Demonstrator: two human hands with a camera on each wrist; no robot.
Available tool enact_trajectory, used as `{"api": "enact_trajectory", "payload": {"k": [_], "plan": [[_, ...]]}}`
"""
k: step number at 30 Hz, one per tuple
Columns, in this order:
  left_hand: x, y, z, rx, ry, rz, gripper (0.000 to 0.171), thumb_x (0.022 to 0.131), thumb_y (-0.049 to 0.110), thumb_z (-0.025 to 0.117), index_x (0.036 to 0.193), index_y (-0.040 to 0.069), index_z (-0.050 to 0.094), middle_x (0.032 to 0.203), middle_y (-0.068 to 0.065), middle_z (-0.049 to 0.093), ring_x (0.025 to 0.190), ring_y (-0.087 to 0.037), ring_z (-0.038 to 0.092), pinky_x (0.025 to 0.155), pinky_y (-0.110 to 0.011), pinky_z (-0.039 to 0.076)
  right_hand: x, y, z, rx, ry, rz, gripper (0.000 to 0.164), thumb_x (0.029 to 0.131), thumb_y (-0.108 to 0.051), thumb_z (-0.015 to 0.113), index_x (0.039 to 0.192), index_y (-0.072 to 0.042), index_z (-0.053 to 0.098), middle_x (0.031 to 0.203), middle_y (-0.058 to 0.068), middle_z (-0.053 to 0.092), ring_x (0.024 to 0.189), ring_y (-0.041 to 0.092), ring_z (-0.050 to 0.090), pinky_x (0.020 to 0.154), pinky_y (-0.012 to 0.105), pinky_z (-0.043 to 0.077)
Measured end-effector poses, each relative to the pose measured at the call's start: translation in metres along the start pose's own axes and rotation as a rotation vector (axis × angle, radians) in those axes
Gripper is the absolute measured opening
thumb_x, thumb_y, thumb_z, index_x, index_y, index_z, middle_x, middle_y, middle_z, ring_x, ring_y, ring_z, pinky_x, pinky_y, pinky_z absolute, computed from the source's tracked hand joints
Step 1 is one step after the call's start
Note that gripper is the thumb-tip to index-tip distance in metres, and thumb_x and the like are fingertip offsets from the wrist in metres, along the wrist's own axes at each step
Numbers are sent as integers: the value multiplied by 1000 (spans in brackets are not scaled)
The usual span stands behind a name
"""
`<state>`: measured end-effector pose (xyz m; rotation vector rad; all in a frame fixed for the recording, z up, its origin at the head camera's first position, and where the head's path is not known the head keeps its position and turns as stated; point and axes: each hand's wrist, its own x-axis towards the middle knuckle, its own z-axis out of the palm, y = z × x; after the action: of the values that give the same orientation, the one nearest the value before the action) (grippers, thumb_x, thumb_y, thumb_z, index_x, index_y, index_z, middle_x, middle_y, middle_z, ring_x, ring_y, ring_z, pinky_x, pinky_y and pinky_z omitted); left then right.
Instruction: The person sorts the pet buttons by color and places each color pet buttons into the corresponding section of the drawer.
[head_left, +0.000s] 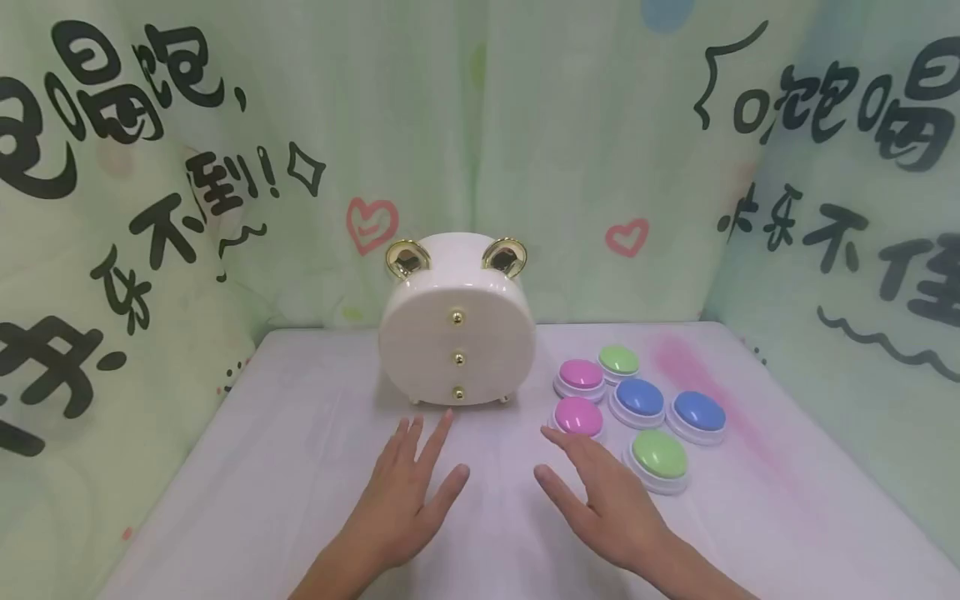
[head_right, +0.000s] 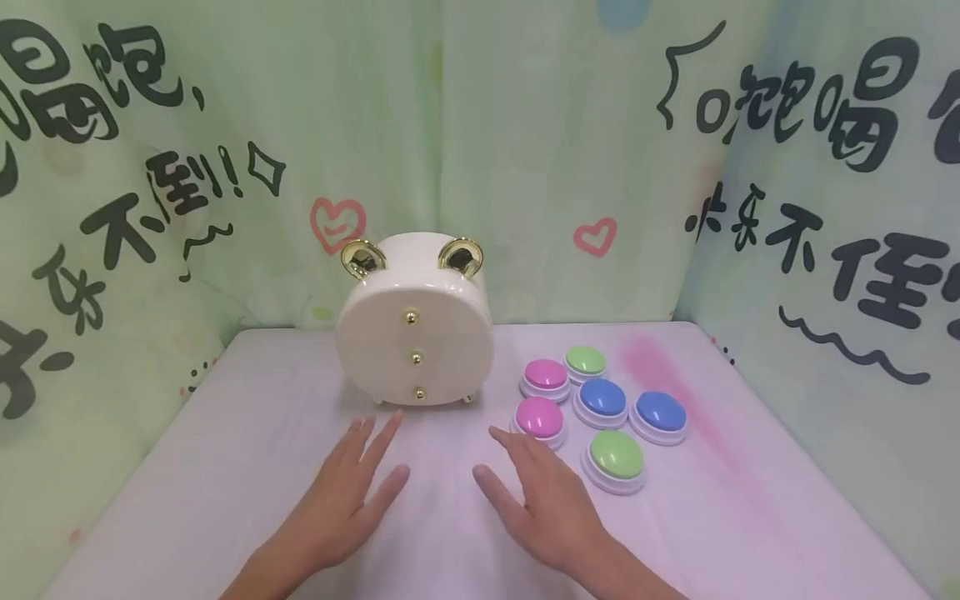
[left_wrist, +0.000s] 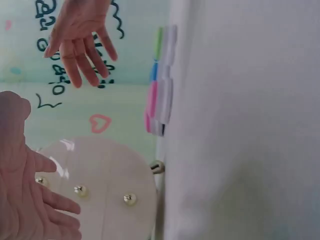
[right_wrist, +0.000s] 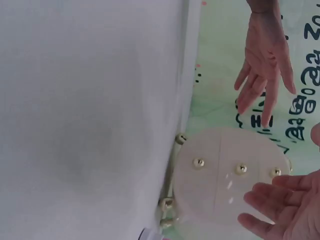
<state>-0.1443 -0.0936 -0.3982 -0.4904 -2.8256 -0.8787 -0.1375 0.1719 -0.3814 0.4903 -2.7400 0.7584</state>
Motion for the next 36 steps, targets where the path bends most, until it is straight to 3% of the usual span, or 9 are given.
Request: {"api": "enact_trajectory", "payload": {"k": [5,8,12,15,17,23,25,29,36], "plan": [[-8,10,-14,-143,3,-48,65,107,56,38,163,25,28,163,-15,35,154,-36,23,121,-61,22,5,-12,-8,247,18,12,31,104,-33,60,131,-21,66,113,-14,73,103,7,69,84,34,57],[-13,13,-20,-207,48,-50,61,108,51,38,162,23,32,161,-8,40,151,-33,32,119,-60,28,8,-18,-10,374,7,36,25,106,-31,57,124,-21,69,104,-15,75,96,4,70,84,30,56],[-13,15,-27,-342,150,-15,51,110,38,42,156,17,43,156,-4,48,144,-30,43,115,-59,35,16,-20,-9,579,-40,45,29,109,-29,50,119,-12,71,99,-5,77,93,11,73,85,29,58],[-12,16,-32,-410,226,-1,44,111,31,40,151,17,51,152,0,51,138,-27,49,110,-57,40,22,-21,-10,792,-147,81,40,111,-30,44,120,0,69,99,9,77,91,19,74,84,31,60],[-11,17,-35,-429,292,11,41,111,26,38,147,18,55,149,3,54,135,-22,50,109,-48,43,25,-22,-11,922,-228,135,48,111,-35,42,122,5,66,100,14,76,90,21,74,83,32,60],[-1,11,-44,-448,571,240,38,105,0,38,134,6,62,140,-6,60,135,-20,51,110,-17,37,34,-30,-12,1218,-398,232,50,109,-42,44,117,1,68,95,7,76,86,17,73,82,30,59],[4,7,-46,-438,647,310,37,103,-3,40,131,3,63,140,-11,60,138,-26,49,114,-20,34,37,-35,-11,1292,-434,233,46,109,-41,45,114,-2,70,93,4,75,84,15,72,81,29,59],[20,-2,-51,-380,746,358,34,98,-2,49,129,0,63,140,-19,58,144,-32,42,121,-28,26,45,-44,-7,1369,-475,231,42,110,-40,44,109,-7,71,90,2,74,80,13,70,79,27,57],[57,-25,-60,-234,835,449,36,94,7,56,128,-3,63,138,-22,57,140,-37,44,121,-43,29,56,-57,-1,1413,-487,212,41,108,-42,47,106,-10,72,87,1,74,79,12,69,79,26,57]]}}
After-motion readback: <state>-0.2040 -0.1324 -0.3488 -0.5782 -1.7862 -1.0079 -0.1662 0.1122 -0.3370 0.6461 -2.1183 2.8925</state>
